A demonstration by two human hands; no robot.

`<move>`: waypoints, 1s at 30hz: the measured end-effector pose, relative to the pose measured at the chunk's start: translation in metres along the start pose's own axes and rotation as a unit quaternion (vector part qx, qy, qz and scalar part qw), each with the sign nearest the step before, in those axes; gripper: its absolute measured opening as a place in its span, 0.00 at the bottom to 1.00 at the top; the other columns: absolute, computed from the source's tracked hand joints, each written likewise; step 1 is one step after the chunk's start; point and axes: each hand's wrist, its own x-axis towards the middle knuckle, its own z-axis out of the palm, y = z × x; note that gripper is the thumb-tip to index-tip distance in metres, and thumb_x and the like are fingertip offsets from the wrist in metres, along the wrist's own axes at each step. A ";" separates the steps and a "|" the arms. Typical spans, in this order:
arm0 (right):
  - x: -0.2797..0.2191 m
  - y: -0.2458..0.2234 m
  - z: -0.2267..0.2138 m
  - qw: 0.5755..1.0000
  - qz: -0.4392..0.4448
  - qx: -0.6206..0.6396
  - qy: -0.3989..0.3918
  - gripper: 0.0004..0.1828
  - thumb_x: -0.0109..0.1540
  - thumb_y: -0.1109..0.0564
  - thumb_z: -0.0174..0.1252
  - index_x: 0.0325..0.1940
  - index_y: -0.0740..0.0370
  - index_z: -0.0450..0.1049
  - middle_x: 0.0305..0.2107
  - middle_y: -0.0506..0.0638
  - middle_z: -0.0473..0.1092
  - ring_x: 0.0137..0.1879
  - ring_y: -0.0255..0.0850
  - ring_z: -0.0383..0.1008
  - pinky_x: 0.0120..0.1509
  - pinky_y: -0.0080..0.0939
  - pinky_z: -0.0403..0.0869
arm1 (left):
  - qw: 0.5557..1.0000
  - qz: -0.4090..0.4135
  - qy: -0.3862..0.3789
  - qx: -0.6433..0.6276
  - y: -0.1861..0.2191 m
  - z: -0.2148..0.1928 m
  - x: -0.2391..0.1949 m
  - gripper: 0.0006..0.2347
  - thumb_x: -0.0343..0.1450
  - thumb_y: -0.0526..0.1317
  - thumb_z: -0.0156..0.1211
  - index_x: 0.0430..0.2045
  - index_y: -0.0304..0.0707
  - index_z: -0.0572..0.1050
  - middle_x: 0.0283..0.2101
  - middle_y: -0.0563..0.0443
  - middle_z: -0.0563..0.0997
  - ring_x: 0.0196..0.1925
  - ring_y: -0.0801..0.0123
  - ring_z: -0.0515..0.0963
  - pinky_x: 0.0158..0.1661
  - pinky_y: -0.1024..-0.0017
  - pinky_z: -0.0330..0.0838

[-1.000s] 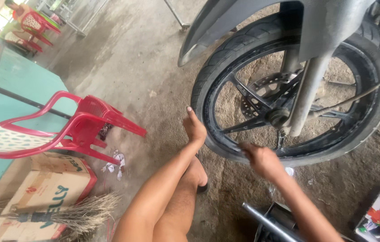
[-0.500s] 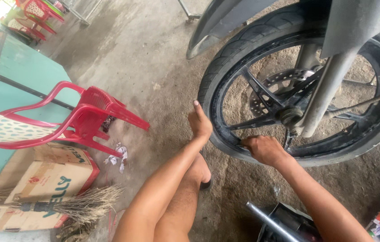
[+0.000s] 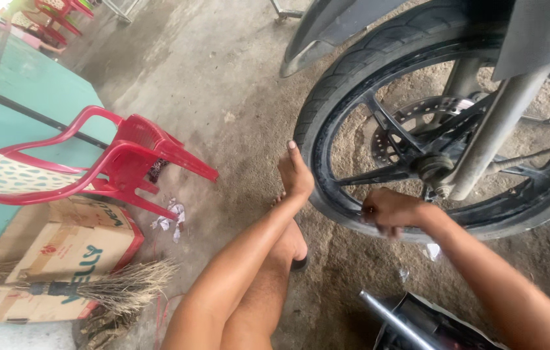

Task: The person sits on the floor and uses a tire lever to pry the bead of a motorcycle tire away from the rim. They work around the circumference of the wheel, manipulating the tire with the tool and their hands to loosen the fit.

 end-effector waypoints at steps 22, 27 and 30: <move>0.084 -0.043 0.177 0.816 0.090 0.340 0.459 0.09 0.61 0.52 0.42 0.38 0.59 0.60 0.20 0.65 0.70 0.31 0.61 0.72 0.32 0.57 0.69 | 0.990 -0.065 -0.086 -0.088 0.037 -0.019 -0.008 0.27 0.70 0.57 0.29 0.41 0.23 0.60 0.48 0.29 0.60 0.51 0.50 0.57 0.51 0.61 0.50; 0.106 -0.084 0.156 0.736 0.121 0.472 0.470 0.16 0.59 0.51 0.41 0.41 0.63 0.68 0.21 0.65 0.71 0.33 0.61 0.72 0.33 0.56 0.71 | 0.949 -0.256 -0.097 -0.154 0.055 -0.008 -0.031 0.35 0.65 0.65 0.29 0.60 0.37 0.46 0.65 0.40 0.40 0.66 0.52 0.39 0.63 0.65 0.33; 0.104 -0.093 0.148 0.748 0.059 0.450 0.484 0.16 0.61 0.51 0.36 0.37 0.64 0.65 0.19 0.67 0.69 0.29 0.63 0.71 0.27 0.58 0.69 | 0.973 -0.108 -0.007 -0.204 -0.046 0.007 -0.002 0.25 0.69 0.58 0.41 0.17 0.33 0.73 0.22 0.49 0.69 0.28 0.65 0.68 0.34 0.72 0.62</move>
